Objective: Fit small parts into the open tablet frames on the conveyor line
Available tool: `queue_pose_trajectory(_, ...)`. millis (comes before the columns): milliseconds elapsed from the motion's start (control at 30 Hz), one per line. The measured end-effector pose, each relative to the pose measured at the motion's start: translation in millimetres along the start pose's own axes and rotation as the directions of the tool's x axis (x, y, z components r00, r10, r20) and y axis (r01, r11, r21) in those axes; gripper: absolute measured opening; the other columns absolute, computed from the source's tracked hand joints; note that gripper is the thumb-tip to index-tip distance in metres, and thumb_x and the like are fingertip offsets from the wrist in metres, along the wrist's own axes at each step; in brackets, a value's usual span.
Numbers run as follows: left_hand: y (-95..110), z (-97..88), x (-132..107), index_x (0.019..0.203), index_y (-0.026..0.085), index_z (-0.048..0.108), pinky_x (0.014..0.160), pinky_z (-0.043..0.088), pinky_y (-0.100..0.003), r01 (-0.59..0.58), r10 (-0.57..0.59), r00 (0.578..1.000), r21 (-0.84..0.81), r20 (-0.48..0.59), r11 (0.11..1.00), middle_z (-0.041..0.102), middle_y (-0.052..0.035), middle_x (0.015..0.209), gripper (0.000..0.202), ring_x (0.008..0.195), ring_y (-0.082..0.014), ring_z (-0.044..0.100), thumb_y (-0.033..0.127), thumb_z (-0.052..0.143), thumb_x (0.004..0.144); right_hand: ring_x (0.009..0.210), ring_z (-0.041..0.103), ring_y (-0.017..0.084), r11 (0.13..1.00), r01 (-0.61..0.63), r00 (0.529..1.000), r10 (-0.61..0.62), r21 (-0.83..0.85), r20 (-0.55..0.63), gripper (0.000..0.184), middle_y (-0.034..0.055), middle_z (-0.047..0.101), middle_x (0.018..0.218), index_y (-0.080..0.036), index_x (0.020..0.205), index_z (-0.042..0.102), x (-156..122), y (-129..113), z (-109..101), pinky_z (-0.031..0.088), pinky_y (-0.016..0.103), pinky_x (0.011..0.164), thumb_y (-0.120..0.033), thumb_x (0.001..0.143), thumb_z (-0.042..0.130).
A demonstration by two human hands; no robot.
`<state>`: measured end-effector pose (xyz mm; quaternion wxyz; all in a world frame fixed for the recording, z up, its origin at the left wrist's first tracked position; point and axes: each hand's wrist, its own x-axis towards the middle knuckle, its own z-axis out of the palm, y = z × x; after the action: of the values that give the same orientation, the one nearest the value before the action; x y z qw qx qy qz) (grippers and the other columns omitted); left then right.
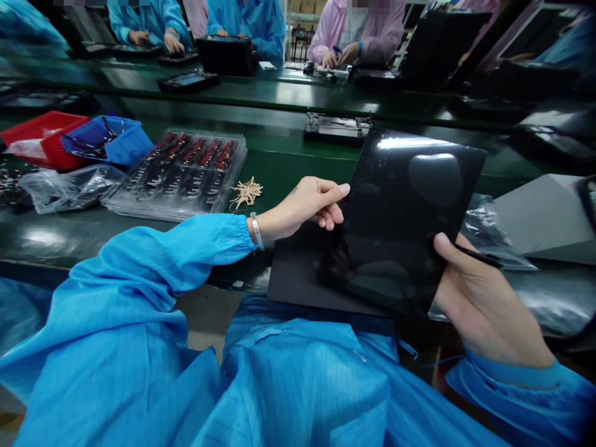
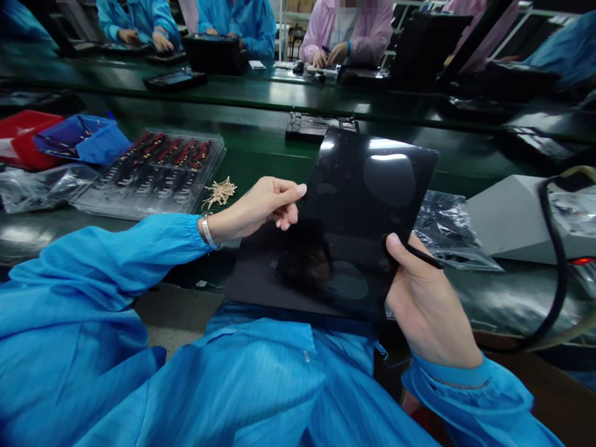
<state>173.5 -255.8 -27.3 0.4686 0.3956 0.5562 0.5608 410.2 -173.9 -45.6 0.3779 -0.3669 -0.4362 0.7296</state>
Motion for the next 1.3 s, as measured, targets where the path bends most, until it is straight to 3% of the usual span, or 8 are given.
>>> queue_pose_trajectory(133, 3, -3.6, 2, 0.07, 0.013, 0.052, 0.041, 0.044, -0.011, -0.045, 0.044, 0.998, 0.019, 0.041, 0.999, 0.069, -0.0027, 0.059, 0.04, 0.043, -0.0061, 0.061, 0.032, 0.062, 0.104, 0.144, 0.054, 0.025, 0.999, 0.044, 0.999, -0.044, -0.027, 0.0, 0.019, -0.0009, 0.069, 0.139, -0.029, 0.103, 0.078, -3, -9, 5, 0.047, 0.046, 0.124, -0.023, 0.085, 0.079)
queue_pose_trajectory(200, 9, -6.5, 4, 0.075, 0.012, 0.055, 0.045, 0.051, -0.014, -0.101, 0.097, 0.992, 0.036, 0.084, 0.994, 0.072, -0.0045, 0.063, 0.034, 0.048, -0.0095, 0.067, 0.03, 0.066, 0.102, 0.144, 0.054, 0.023, 0.984, 0.159, 0.987, -0.16, -0.075, -0.011, 0.011, -0.0013, 0.07, 0.137, -0.029, 0.098, 0.077, -5, -18, 12, 0.042, 0.044, 0.127, -0.023, 0.089, 0.077)
queue_pose_trajectory(300, 25, -9.9, 4, 0.081, 0.013, 0.057, 0.052, 0.056, -0.017, -0.209, 0.199, 0.971, 0.065, 0.133, 0.976, 0.074, -0.005, 0.067, 0.026, 0.054, -0.0132, 0.072, 0.025, 0.071, 0.099, 0.141, 0.057, 0.02, 0.914, 0.371, 0.924, -0.381, -0.161, -0.032, 0.013, -0.004, 0.074, 0.129, -0.029, 0.088, 0.076, -9, -34, 23, 0.036, 0.038, 0.131, -0.017, 0.09, 0.074)
queue_pose_trajectory(367, 37, -10.6, 2, 0.082, 0.013, 0.056, 0.052, 0.055, -0.015, -0.256, 0.243, 0.961, 0.089, 0.132, 0.963, 0.073, -0.0033, 0.066, 0.026, 0.053, -0.0124, 0.071, 0.025, 0.074, 0.097, 0.141, 0.057, 0.02, 0.9, 0.404, 0.911, -0.412, -0.161, -0.018, 0.018, -0.0064, 0.074, 0.126, -0.031, 0.086, 0.076, -11, -40, 29, 0.036, 0.04, 0.131, -0.014, 0.091, 0.072)
queue_pose_trajectory(500, 49, -10.2, -4, 0.075, 0.012, 0.056, 0.046, 0.047, -0.012, -0.219, 0.21, 0.974, 0.123, 0.078, 0.968, 0.069, -0.0011, 0.06, 0.035, 0.045, -0.008, 0.064, 0.033, 0.074, 0.097, 0.146, 0.052, 0.023, 0.97, 0.233, 0.972, -0.231, -0.073, 0.028, 0.019, -0.0051, 0.07, 0.136, -0.033, 0.096, 0.077, -12, -38, 33, 0.043, 0.049, 0.127, -0.016, 0.094, 0.067)
queue_pose_trajectory(700, 33, -15.7, 3, 0.069, 0.013, 0.05, 0.043, 0.042, -0.012, -0.089, 0.087, 0.996, 0.074, 0.029, 0.993, 0.069, -0.0043, 0.058, 0.043, 0.042, -0.0063, 0.062, 0.034, 0.061, 0.106, 0.148, 0.05, 0.025, 0.999, 0.042, 0.999, -0.042, -0.029, 0.02, 0.028, -0.0041, 0.068, 0.141, -0.032, 0.108, 0.078, -4, -22, 23, 0.047, 0.047, 0.124, -0.015, 0.087, 0.071)
queue_pose_trajectory(967, 28, -16.3, 6, 0.071, 0.014, 0.05, 0.043, 0.042, -0.013, -0.071, 0.07, 0.997, 0.052, 0.028, 0.996, 0.069, -0.0059, 0.058, 0.048, 0.042, -0.0065, 0.062, 0.049, 0.07, 0.095, 0.144, 0.054, 0.027, 0.997, 0.064, 0.995, -0.059, -0.052, 0.08, 0.025, -0.0019, 0.069, 0.14, -0.031, 0.11, 0.078, -1, -15, 16, 0.049, 0.045, 0.122, -0.019, 0.088, 0.073)
queue_pose_trajectory(1300, 26, -16.5, 6, 0.072, 0.014, 0.049, 0.043, 0.044, -0.012, -0.08, 0.077, 0.996, 0.063, 0.048, 0.995, 0.069, -0.0049, 0.059, 0.04, 0.042, -0.0061, 0.062, 0.034, 0.061, 0.105, 0.144, 0.054, 0.025, 1.0, 0.023, 0.999, -0.023, -0.013, 0.039, 0.032, -0.0031, 0.068, 0.142, -0.029, 0.11, 0.078, -1, -14, 13, 0.049, 0.043, 0.122, -0.011, 0.086, 0.068)
